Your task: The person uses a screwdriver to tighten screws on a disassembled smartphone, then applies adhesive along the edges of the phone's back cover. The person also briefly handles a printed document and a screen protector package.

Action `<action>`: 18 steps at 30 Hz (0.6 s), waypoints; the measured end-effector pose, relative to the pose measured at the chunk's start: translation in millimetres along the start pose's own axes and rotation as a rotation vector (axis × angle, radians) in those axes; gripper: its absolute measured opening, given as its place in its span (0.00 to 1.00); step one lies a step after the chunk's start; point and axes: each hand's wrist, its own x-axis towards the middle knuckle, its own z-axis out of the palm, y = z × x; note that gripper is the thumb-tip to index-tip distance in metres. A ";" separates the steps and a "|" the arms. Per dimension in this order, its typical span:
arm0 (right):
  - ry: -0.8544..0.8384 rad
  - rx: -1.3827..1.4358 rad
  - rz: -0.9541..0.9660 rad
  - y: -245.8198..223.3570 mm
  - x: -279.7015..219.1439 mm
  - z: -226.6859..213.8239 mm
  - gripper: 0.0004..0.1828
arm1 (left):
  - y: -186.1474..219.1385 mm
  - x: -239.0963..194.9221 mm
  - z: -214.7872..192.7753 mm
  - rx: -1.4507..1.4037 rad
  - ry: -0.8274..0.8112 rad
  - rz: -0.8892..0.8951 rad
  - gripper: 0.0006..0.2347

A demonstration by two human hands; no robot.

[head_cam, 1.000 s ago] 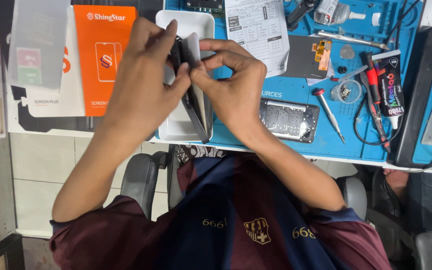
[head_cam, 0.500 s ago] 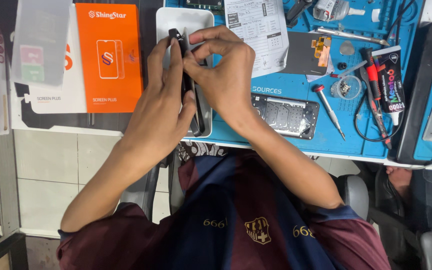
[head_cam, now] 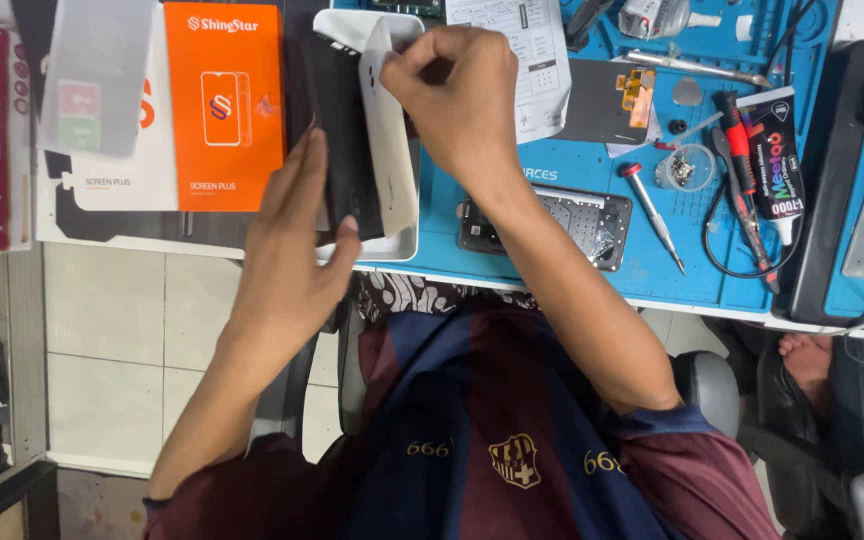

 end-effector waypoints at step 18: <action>-0.114 0.660 0.210 0.2 -29.7 -86.3 0.07 | -4.3 4.1 20.7 0.221 0.080 0.021 0.43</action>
